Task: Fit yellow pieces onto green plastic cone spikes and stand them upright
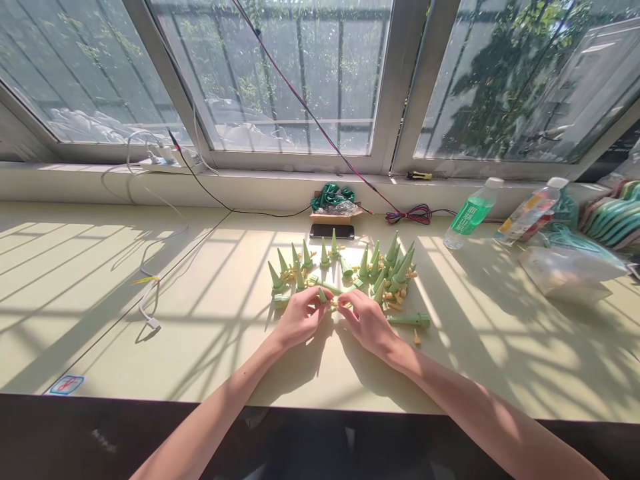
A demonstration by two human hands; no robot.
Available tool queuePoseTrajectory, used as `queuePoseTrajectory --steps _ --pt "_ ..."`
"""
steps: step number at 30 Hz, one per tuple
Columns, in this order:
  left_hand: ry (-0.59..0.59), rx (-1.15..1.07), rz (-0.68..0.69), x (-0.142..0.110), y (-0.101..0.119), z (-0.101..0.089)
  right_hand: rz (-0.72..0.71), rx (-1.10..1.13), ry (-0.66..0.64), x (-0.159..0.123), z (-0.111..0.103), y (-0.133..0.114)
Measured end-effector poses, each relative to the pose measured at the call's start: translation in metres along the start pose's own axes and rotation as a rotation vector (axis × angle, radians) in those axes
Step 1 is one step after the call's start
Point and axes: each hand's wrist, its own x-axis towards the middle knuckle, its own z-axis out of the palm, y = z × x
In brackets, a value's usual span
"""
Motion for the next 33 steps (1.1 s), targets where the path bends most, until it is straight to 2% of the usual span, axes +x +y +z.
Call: queuePoseTrajectory --steps 7,16,33 --pt "0.005 -0.073 0.021 -0.0024 -0.0005 0.0016 0.001 0.044 0.071 0.0016 0.0017 -0.0005" --pt "0.014 -0.05 0.074 -0.0039 0.0026 0.0018 -0.009 0.062 0.113 0.0024 0.0049 0.0021" --pt "0.005 -0.055 0.093 -0.0042 0.0014 0.002 0.035 0.142 0.06 0.0024 0.0037 0.0028"
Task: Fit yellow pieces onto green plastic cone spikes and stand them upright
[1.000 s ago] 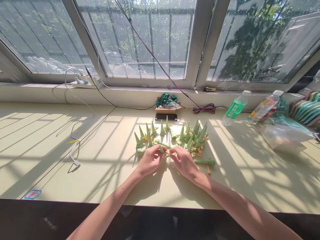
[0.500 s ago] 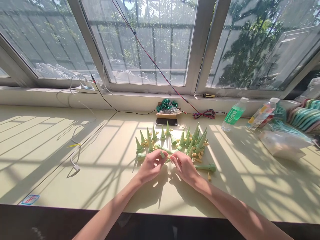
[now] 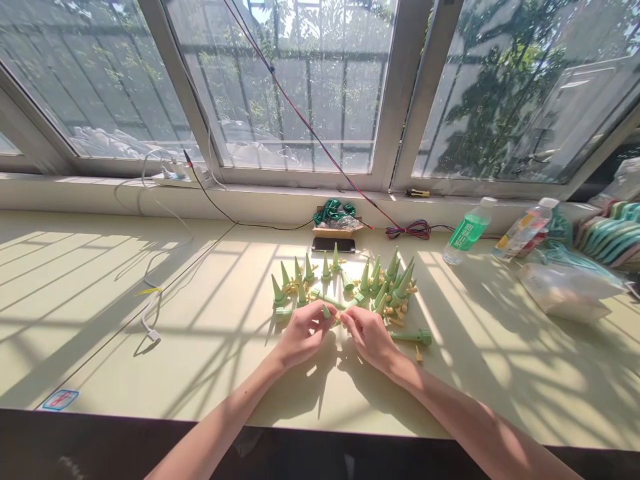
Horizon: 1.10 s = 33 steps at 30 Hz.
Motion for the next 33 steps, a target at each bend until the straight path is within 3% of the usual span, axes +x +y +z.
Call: queuePoseTrajectory --steps 15,33 --pt "0.012 -0.033 -0.022 0.0005 -0.0021 0.0009 -0.002 0.038 0.034 0.0008 -0.0015 -0.0011" --pt "0.024 -0.009 -0.016 0.0005 -0.0025 0.001 0.034 0.074 -0.034 -0.0009 -0.0028 -0.0058"
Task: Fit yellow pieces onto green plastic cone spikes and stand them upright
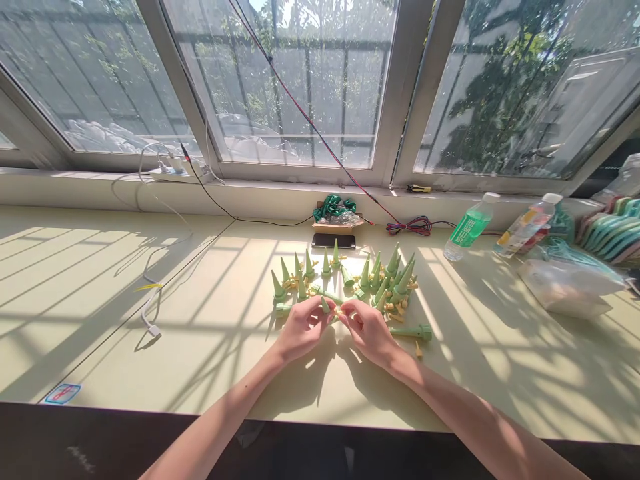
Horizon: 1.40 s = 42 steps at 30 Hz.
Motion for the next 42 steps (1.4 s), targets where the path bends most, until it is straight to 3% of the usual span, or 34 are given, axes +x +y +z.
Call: queuePoseTrajectory --steps 7,15,23,32,42 --pt "-0.019 0.025 0.021 -0.001 0.002 0.001 0.005 -0.014 -0.014 0.0 0.003 0.011" --pt "0.011 0.025 -0.011 0.0 0.001 0.0 0.0 0.015 -0.019 0.0 0.0 -0.001" --pt "-0.019 0.054 0.002 -0.002 0.004 0.001 0.008 0.027 -0.046 0.0 0.005 0.012" --pt "0.021 0.014 -0.031 0.0 0.003 0.0 0.041 0.077 -0.049 -0.001 0.001 0.001" --pt "-0.009 0.039 -0.007 -0.001 0.004 0.001 0.037 0.065 -0.062 0.0 0.003 0.009"
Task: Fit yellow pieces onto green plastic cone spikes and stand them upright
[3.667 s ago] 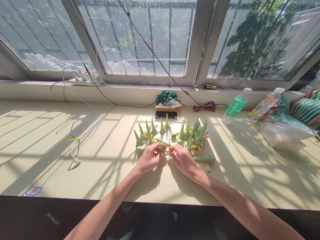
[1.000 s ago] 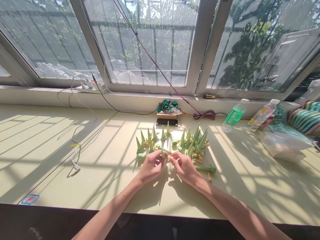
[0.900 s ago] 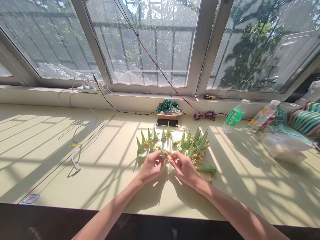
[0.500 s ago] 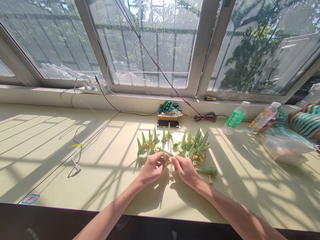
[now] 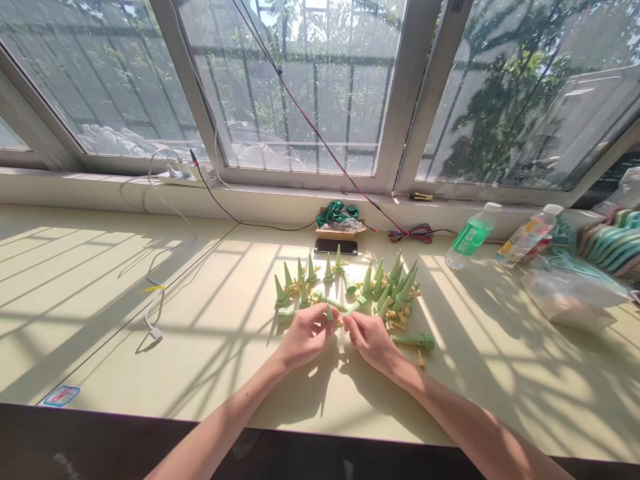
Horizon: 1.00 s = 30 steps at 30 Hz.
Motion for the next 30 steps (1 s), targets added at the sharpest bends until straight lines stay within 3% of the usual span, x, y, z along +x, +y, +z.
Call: queuePoseTrajectory --steps 10,16,21,30 --pt "0.017 -0.024 -0.009 0.001 -0.001 -0.001 0.007 0.072 -0.024 -0.002 -0.001 -0.007" --pt "0.006 0.001 -0.001 0.0 -0.001 0.0 -0.031 -0.007 -0.011 -0.001 -0.001 -0.003" --pt "0.002 -0.008 -0.001 0.0 0.0 0.0 0.021 0.041 -0.021 0.0 0.0 0.0" --pt "0.031 -0.053 -0.018 0.002 0.0 0.0 0.017 0.044 0.002 -0.002 -0.003 -0.011"
